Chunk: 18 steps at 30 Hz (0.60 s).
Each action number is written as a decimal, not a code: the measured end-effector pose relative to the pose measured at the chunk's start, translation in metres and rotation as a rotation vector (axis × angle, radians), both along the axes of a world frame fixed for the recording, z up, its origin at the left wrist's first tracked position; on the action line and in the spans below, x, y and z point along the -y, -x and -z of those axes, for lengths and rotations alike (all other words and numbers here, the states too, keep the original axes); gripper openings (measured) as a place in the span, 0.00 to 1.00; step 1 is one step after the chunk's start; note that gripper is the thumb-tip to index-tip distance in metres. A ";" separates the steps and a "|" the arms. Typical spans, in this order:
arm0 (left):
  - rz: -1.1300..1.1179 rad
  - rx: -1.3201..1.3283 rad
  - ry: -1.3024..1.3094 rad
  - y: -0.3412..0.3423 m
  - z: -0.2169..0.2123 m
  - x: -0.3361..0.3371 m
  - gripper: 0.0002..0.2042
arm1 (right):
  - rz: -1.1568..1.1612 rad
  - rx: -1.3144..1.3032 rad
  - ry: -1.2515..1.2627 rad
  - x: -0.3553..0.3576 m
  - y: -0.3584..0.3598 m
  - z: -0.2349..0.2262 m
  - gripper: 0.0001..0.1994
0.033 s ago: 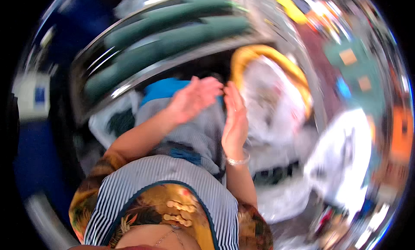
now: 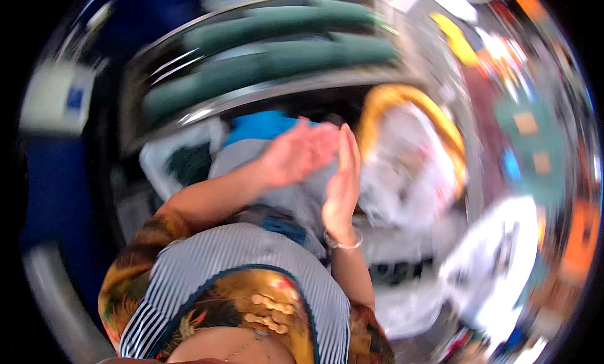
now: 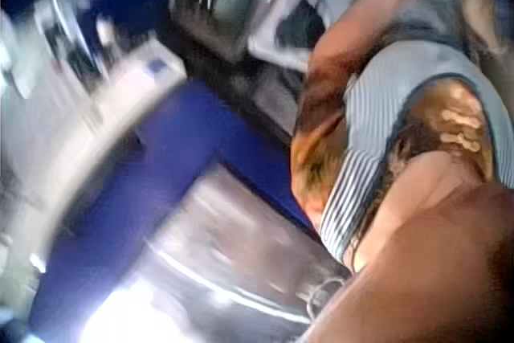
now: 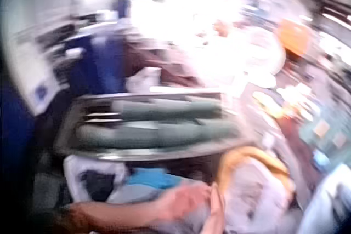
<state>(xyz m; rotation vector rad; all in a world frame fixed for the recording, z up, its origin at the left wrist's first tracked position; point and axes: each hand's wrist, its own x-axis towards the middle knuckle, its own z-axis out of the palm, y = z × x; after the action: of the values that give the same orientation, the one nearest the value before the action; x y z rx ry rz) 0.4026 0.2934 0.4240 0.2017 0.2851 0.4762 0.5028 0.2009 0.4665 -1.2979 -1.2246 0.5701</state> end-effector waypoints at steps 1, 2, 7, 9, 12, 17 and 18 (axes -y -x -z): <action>0.027 0.204 0.068 0.017 -0.011 0.011 0.31 | -0.178 0.560 -0.063 -0.004 0.010 -0.004 0.38; -0.040 0.210 0.062 0.037 -0.034 0.015 0.31 | -0.241 1.115 -0.103 -0.010 0.025 0.003 0.39; -0.518 -0.065 -0.506 0.214 -0.050 0.051 0.26 | -0.206 1.496 0.051 -0.078 0.033 0.017 0.15; -0.746 -0.455 -0.527 0.282 -0.012 0.069 0.19 | -0.182 1.093 -0.019 -0.082 0.033 0.014 0.08; -1.151 -1.360 -0.144 0.387 0.116 0.116 0.12 | -0.185 0.950 0.100 -0.069 0.060 0.005 0.06; -0.832 -2.156 0.574 0.429 0.286 0.256 0.17 | -0.352 1.175 0.069 -0.059 0.005 -0.004 0.09; -0.717 -2.251 0.506 0.435 0.293 0.262 0.18 | -0.371 1.018 0.347 -0.054 0.001 -0.006 0.08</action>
<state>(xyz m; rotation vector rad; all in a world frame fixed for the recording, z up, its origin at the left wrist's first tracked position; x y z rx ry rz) -0.0320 0.0313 0.1310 0.0378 2.7159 0.6660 0.5019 0.2545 0.4721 -1.7426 -2.3129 0.3765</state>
